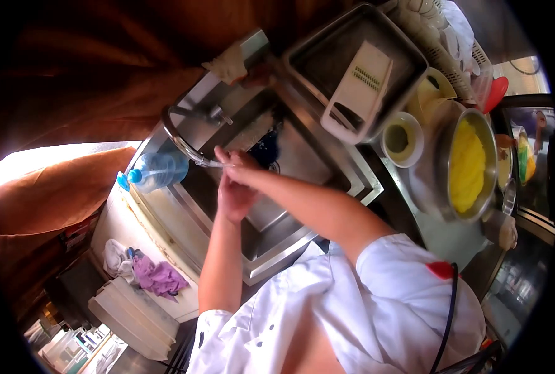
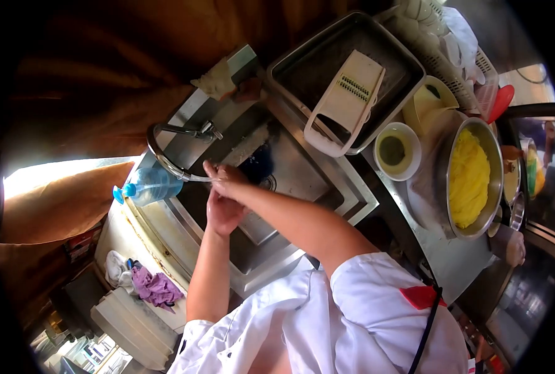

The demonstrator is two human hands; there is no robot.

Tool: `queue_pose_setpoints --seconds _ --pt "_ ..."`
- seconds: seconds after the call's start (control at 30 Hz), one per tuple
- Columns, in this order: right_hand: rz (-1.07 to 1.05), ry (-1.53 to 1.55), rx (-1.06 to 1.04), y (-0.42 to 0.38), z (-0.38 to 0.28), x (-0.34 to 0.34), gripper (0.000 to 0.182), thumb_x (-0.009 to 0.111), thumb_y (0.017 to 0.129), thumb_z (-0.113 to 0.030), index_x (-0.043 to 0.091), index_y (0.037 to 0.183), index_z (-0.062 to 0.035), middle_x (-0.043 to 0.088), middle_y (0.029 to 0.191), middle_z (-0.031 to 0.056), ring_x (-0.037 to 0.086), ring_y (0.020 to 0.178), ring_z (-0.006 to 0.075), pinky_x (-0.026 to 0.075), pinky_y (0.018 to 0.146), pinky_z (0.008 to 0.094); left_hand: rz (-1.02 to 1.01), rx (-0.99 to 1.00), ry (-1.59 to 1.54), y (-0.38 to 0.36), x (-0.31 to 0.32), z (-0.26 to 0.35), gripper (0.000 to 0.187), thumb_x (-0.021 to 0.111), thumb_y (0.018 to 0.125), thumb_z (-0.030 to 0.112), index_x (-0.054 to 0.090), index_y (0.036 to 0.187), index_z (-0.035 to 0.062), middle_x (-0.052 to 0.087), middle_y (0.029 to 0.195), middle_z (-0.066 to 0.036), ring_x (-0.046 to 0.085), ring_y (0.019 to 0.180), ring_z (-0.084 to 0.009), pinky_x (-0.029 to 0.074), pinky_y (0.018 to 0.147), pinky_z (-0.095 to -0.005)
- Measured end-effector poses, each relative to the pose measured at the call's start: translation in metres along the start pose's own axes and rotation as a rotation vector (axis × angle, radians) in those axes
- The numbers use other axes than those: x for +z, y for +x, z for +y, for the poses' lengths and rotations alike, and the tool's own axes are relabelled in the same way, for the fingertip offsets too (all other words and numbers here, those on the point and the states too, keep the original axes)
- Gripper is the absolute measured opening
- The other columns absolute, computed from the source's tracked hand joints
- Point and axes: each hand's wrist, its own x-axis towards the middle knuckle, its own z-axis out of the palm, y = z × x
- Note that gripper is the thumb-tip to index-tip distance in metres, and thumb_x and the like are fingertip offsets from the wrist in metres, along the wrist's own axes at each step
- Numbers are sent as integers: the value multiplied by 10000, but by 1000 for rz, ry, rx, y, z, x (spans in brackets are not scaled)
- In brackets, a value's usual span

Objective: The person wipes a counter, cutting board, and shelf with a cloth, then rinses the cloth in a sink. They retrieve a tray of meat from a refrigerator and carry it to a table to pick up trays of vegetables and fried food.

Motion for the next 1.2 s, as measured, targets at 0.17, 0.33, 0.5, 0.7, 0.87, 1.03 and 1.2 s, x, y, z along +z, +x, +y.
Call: queue_pose_setpoints --seconds 0.17,0.33,0.5,0.7,0.87,1.03,1.2 --pt "336 -403 -362 -39 40 21 474 383 986 -457 716 952 -123 697 903 234 651 1015 375 352 1068 488 -359 159 46 102 -48 10 360 454 1010 387 585 1221 126 615 1224 -83 551 1184 -256 439 1012 -436" --pt "712 -88 -228 18 48 -35 481 542 915 -480 642 706 -58 671 713 202 657 681 428 517 658 541 279 195 176 88 28 -33 396 364 1022 368 602 1234 134 648 1171 -87 614 1084 -267 514 914 -404" --pt "553 -2 -109 -13 35 4 443 505 930 -503 653 821 -100 678 803 195 658 783 423 518 708 503 -888 -35 -42 119 -40 -6 403 360 1022 353 609 1183 80 648 1201 -112 635 1068 -279 513 934 -416" --pt "621 55 102 27 64 -6 371 542 901 -446 630 943 -88 690 849 207 663 834 439 532 745 512 379 231 174 88 16 -28 336 448 1013 363 605 1176 114 662 1091 -86 601 1094 -247 472 977 -402" --pt "577 258 225 34 69 -24 351 578 888 -430 635 936 -87 690 923 193 665 881 397 521 763 456 502 188 321 70 25 -30 399 393 1021 402 621 1147 99 660 1147 -87 630 1058 -254 496 956 -423" --pt "555 146 -100 11 79 25 337 605 870 -391 658 878 -59 679 907 197 642 871 423 510 780 488 71 80 116 84 -33 7 311 513 962 367 650 1019 94 677 1054 -107 641 995 -281 506 929 -431" --pt "411 -10 299 51 107 -14 443 581 910 -490 705 902 -64 704 917 153 685 899 329 536 784 433 407 250 474 48 56 -5 159 631 873 110 609 1025 67 656 1013 -88 644 955 -267 533 871 -394"
